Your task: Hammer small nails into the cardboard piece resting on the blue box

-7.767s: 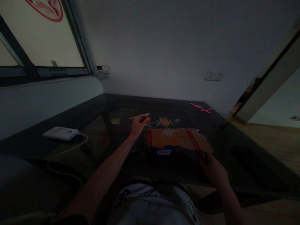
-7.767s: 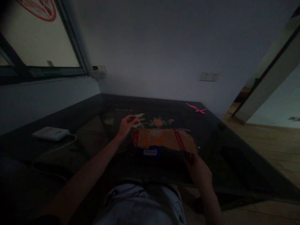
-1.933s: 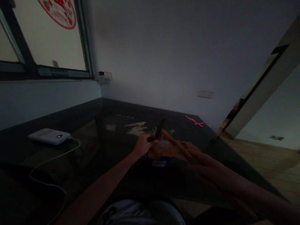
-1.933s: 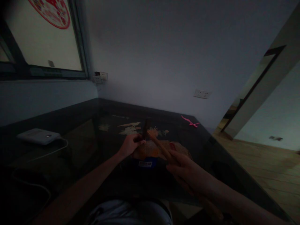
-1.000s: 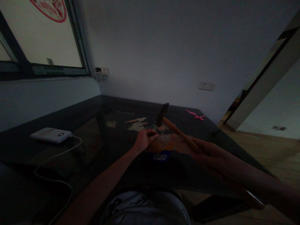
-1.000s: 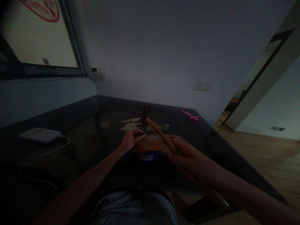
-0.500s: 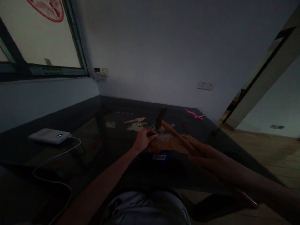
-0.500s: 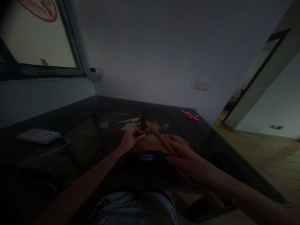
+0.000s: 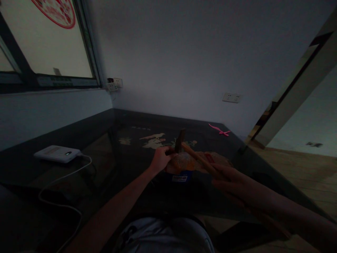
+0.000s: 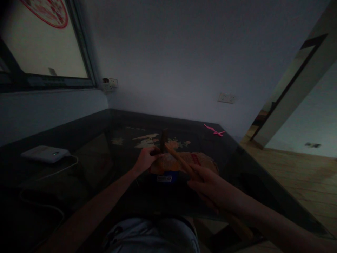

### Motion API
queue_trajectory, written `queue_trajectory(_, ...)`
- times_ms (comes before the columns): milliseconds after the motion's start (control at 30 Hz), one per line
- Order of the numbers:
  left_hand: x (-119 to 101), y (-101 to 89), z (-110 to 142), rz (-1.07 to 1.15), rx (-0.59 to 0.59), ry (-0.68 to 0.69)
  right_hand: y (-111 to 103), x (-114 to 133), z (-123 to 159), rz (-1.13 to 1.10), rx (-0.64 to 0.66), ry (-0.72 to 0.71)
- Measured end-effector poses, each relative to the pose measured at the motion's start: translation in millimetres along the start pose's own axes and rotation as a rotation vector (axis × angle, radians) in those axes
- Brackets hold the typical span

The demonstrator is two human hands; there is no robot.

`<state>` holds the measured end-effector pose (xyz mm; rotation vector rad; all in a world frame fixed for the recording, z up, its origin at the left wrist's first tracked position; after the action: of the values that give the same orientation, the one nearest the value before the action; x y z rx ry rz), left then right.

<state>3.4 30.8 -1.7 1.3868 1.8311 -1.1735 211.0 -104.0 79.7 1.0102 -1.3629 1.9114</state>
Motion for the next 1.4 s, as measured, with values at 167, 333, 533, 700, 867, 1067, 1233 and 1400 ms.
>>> queue_trajectory(167,-0.9,1.9,0.3,0.075,0.005,-0.023,-3.9,14.6,5.9,0.024,-0.036,-0.023)
queue_trajectory(333,-1.3,0.3,0.1,0.016,-0.002,-0.016,2.0,5.2,4.0,0.04,-0.021,0.055)
queue_trajectory(533,0.4,1.1,-0.4,0.028,0.005,-0.012,-3.1,5.4,4.0,0.046,-0.051,-0.008)
queue_trajectory(700,-0.1,0.0,-0.7,0.005,0.002,-0.007,-0.7,1.1,4.5,0.07,-0.031,0.063)
queue_trajectory(867,-1.6,-0.1,0.2,-0.004,0.003,0.006,-2.5,4.1,3.1,0.101,-0.019,0.08)
queue_trajectory(1067,0.3,1.0,0.2,0.046,0.013,-0.003,-1.3,6.7,4.9,0.051,0.004,0.073)
queue_trajectory(1233,1.8,-0.1,0.4,0.01,0.008,-0.003,-0.3,-1.4,2.5,0.063,0.016,0.115)
queue_trajectory(1400,0.9,1.1,0.1,0.064,0.01,-0.015,-6.2,10.1,4.5,0.037,-0.04,-0.067)
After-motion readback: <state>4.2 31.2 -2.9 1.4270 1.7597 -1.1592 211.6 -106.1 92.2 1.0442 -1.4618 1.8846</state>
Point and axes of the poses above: each hand's wrist, its own z-axis away from the middle knuckle, its own y-axis out of the palm, x = y × z, the point moved 5 cm from there along -z, towards the middle knuckle, and after that the axes turned 5 degrees about -x, right-handed, at the moved point
